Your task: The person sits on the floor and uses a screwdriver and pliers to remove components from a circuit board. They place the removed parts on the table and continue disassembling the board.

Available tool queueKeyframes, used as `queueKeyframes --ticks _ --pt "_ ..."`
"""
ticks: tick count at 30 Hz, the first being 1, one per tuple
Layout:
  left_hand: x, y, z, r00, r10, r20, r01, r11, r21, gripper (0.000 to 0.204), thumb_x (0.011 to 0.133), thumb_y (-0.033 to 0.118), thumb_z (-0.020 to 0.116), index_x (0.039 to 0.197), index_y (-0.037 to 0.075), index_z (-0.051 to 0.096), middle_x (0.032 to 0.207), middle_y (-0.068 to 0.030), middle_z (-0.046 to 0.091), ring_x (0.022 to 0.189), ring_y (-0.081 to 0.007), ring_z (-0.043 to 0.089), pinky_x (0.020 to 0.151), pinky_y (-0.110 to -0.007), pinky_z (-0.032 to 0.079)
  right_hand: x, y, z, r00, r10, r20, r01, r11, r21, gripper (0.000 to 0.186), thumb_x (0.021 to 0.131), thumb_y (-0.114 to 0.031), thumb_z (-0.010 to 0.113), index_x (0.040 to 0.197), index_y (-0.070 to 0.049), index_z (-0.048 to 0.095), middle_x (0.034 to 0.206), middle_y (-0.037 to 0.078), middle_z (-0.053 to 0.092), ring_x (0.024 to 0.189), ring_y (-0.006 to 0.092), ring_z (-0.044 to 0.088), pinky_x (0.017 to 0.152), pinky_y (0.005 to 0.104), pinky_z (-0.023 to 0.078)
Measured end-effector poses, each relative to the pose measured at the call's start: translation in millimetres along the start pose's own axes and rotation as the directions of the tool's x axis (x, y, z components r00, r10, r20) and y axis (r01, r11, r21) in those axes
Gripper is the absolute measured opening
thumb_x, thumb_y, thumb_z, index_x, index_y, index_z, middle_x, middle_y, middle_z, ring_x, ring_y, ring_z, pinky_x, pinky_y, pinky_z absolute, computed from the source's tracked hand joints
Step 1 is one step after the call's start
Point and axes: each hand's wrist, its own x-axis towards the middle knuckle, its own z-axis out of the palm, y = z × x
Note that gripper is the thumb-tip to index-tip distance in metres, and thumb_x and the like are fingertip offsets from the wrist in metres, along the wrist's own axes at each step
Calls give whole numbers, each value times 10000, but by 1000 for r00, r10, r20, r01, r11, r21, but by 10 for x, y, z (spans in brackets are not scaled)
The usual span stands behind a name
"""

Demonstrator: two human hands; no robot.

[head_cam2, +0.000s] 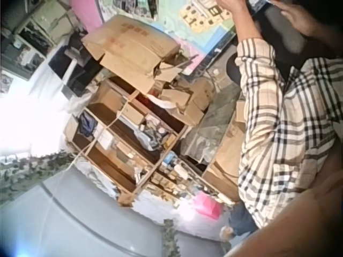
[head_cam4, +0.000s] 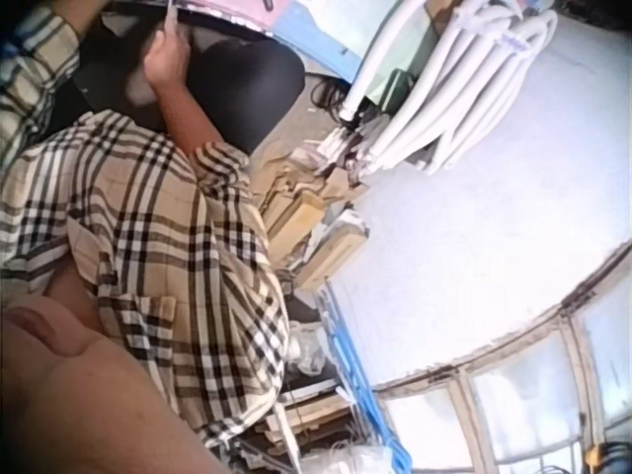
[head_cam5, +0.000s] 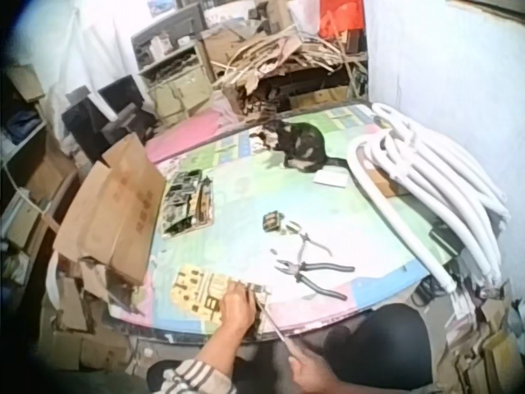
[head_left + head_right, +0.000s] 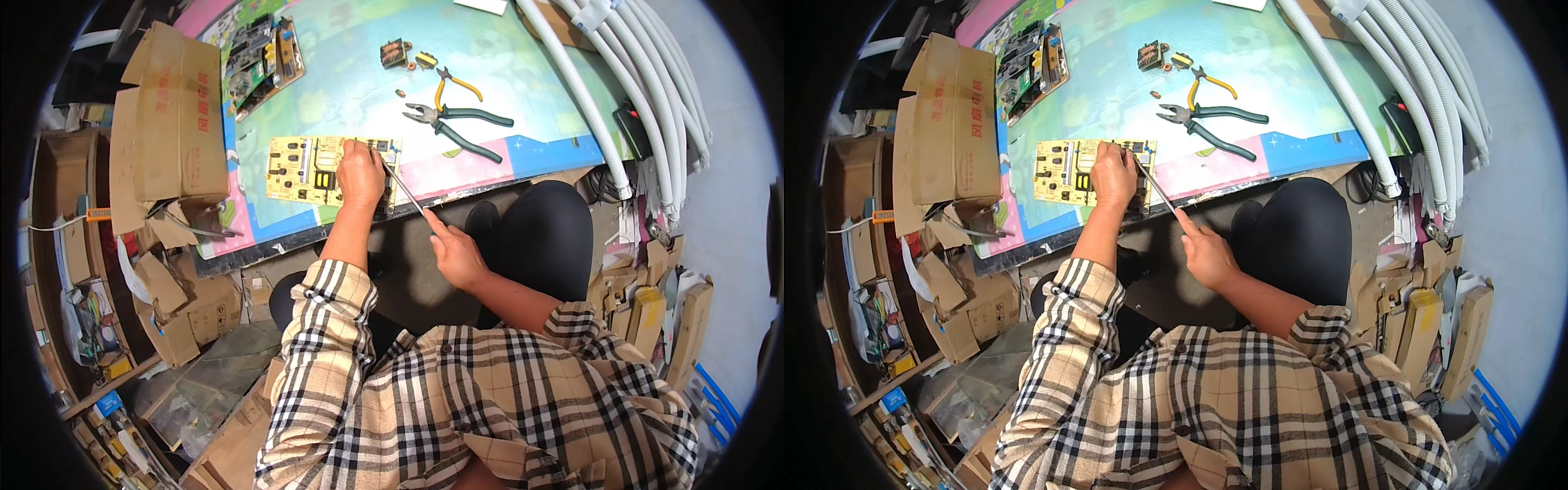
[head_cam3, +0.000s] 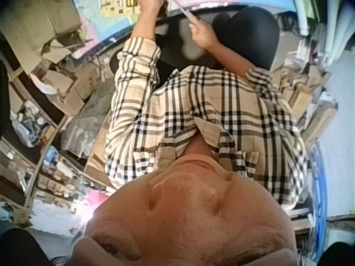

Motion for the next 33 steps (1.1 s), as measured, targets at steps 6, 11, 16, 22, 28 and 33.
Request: queueKeyframes --ticks 6,11,16,22,28,33 --pt "-17 -185 25 996 7 -90 -12 998 -55 126 843 105 657 812 -9 614 944 -181 594 776 -399 610 718 -459 501 255 -257 -100 1000 6 9 -5 993 -121 522 958 -138 513 1463 -172 386 855 225 569 811 416 567 724 487 446" --pt "24 15 -80 1000 -1 -18 -1 992 -129 163 845 111 659 996 53 675 1009 -135 625 817 -356 633 751 -435 512 257 -150 -138 999 18 36 -14 994 -106 525 958 -137 511 1465 -166 377 844 236 583 823 421 578 742 487 445" --pt "83 -28 -94 965 245 91 -243 969 -30 278 831 54 615 1088 134 683 989 -82 635 901 -322 635 768 -430 516 154 -70 -50 998 33 60 -33 999 -14 537 960 -166 498 1473 -207 344 906 260 601 853 455 583 778 524 453" --pt "220 -114 -102 904 378 200 -408 901 144 53 852 59 560 852 39 609 860 -118 586 833 -334 626 676 -449 527 91 -99 6 999 -13 40 10 998 69 538 957 -154 503 1470 -193 347 941 263 619 911 450 591 807 508 455" --pt "14 -70 -61 969 241 49 -246 959 144 74 854 80 593 863 12 566 901 -163 579 852 -365 622 680 -473 522 -21 -126 114 999 29 22 -33 984 173 532 957 -125 497 1472 -174 372 758 148 592 690 279 609 692 373 490" --pt "-84 100 -5 997 -43 -69 45 999 23 125 851 95 631 888 3 557 984 -205 575 920 -409 596 764 -500 490 -65 -204 134 999 1 -40 7 981 196 534 952 -121 505 1470 -161 377 736 154 581 671 296 595 685 385 486"
